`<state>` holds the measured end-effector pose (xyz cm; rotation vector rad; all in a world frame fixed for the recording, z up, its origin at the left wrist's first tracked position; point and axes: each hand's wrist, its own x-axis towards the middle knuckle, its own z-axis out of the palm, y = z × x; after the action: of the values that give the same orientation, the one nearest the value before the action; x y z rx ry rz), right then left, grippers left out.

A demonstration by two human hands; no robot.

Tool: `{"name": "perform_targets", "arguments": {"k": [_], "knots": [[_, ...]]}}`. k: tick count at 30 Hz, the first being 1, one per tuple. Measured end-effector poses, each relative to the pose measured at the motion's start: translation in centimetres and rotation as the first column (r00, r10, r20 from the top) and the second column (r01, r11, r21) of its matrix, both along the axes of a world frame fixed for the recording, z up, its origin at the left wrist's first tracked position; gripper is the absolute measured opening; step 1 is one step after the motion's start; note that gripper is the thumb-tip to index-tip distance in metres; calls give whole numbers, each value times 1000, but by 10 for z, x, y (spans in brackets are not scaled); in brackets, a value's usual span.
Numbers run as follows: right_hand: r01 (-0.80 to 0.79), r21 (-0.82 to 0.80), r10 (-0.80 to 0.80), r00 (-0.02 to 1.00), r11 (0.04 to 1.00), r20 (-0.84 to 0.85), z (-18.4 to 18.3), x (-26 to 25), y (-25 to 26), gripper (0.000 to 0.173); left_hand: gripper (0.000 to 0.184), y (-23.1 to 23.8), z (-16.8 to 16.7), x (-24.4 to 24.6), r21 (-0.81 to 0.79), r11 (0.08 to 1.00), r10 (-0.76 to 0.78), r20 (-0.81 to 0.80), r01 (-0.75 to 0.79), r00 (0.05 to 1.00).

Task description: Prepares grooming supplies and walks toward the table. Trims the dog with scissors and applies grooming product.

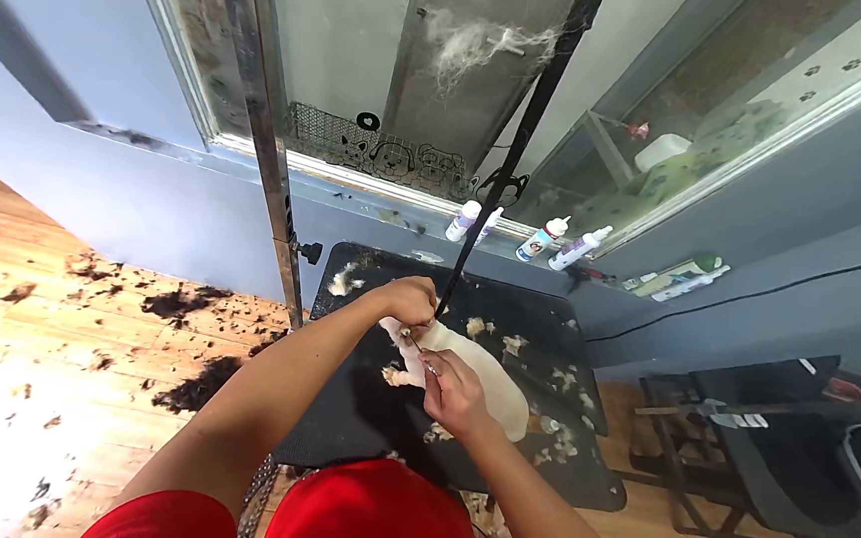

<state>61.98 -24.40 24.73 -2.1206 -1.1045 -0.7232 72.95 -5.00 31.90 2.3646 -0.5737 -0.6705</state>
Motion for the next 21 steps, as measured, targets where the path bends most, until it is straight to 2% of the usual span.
{"name": "perform_targets", "arguments": {"k": [4, 10, 12, 16, 18, 21], "knots": [[79, -58, -80, 997, 995, -12, 10, 2, 4, 19, 19, 0, -5, 1, -22, 1000, 10, -9, -11, 1000], [45, 54, -49, 996, 998, 78, 5, 2, -3, 20, 19, -2, 0, 5, -12, 1000, 17, -37, -18, 999], [62, 98, -70, 994, 993, 79, 10, 4, -6, 18, 21, -1, -4, 7, -40, 999, 29, -58, -31, 998], [7, 126, -13, 998, 992, 53, 15, 2, -12, 18, 20, 4, -7, 9, -96, 992, 67, -113, -78, 991], [-28, 87, 27, 1000, 996, 16, 12, 1, -14, 18, 21, 5, -10, 10, -105, 991, 73, -102, -83, 992], [-20, -54, 19, 1000, 998, -23, 4, 2, -10, 20, 20, 5, -9, 9, -90, 993, 70, -111, -80, 991]]}}
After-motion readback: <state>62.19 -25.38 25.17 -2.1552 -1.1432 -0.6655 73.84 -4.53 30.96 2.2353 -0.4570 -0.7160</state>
